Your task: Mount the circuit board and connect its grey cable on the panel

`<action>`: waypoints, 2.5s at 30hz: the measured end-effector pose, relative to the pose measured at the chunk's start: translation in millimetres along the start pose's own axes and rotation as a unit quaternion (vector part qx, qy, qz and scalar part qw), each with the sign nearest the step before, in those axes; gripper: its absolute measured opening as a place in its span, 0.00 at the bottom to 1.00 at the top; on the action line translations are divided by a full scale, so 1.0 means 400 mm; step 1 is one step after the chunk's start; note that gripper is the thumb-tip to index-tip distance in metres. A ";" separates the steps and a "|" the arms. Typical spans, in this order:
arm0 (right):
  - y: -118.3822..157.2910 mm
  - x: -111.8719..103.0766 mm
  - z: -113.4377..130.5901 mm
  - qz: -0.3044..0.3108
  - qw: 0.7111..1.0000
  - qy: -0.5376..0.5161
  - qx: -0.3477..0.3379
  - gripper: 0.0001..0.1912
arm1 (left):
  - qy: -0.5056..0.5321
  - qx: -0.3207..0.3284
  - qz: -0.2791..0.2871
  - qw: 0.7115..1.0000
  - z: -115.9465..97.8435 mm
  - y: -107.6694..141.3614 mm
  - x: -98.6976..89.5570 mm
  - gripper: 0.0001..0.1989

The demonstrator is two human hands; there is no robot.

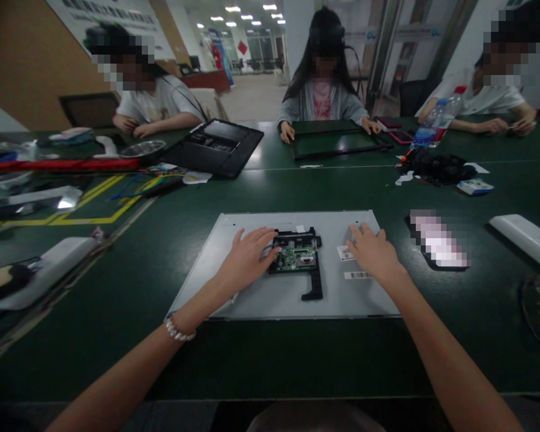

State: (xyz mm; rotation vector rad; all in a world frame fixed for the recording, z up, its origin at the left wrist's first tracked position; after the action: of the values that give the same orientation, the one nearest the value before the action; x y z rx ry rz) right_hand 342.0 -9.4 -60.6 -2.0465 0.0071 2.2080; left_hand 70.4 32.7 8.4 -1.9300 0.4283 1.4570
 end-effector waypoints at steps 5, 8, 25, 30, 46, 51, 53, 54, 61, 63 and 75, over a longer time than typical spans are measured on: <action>0.005 0.008 0.005 0.022 1.000 0.004 0.014 0.33 | -0.011 0.039 -0.012 0.999 -0.057 0.011 -0.016 0.17; 0.013 0.010 0.001 0.055 0.998 0.017 0.035 0.34 | -0.016 0.055 -0.016 0.998 -0.075 0.018 -0.017 0.18; 0.034 0.027 0.036 0.152 0.988 0.002 -0.010 0.42 | 0.011 0.336 -0.055 0.940 -0.293 0.136 -0.010 0.15; 0.037 0.038 0.040 0.127 0.992 -0.004 -0.009 0.42 | 0.025 0.352 -0.023 0.935 -0.305 0.145 0.018 0.15; 0.051 0.038 0.047 0.041 0.999 -0.004 -0.031 0.38 | 0.041 0.332 0.022 0.942 -0.299 0.136 0.037 0.17; 0.083 0.009 0.054 0.068 0.989 -0.043 -0.125 0.36 | 0.038 0.332 0.014 0.942 -0.296 0.137 0.036 0.17; 0.102 -0.002 0.053 0.085 0.980 -0.056 -0.171 0.36 | 0.034 0.334 0.010 0.942 -0.295 0.138 0.034 0.17; 0.109 -0.007 0.050 0.083 0.978 -0.056 -0.183 0.35 | 0.030 0.337 0.006 0.941 -0.296 0.139 0.032 0.17; 0.127 -0.004 0.049 0.024 0.979 -0.033 -0.198 0.34 | -0.016 0.385 -0.055 0.921 -0.334 0.173 0.005 0.16; 0.127 0.003 0.060 0.018 0.980 -0.029 -0.198 0.34 | -0.016 0.400 -0.069 0.914 -0.349 0.187 0.000 0.15; 0.067 0.013 0.201 -0.010 0.977 -0.023 -0.213 0.32 | -0.004 0.397 -0.065 0.916 -0.348 0.189 0.008 0.15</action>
State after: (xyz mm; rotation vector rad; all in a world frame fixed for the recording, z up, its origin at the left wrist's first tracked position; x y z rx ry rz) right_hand 259.3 -27.9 -61.7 -2.1734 -0.5341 2.4075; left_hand 124.2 -116.1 2.4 -1.2617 0.7375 0.9754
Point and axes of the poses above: each hand's wrist, its own y-axis away from the middle knuckle, its own x-axis out of the palm, z = x × y, the point moved 8 cm from there along -y, towards the middle knuckle, and after that the axes turned 5 degrees about -z, right-handed, at the moved point
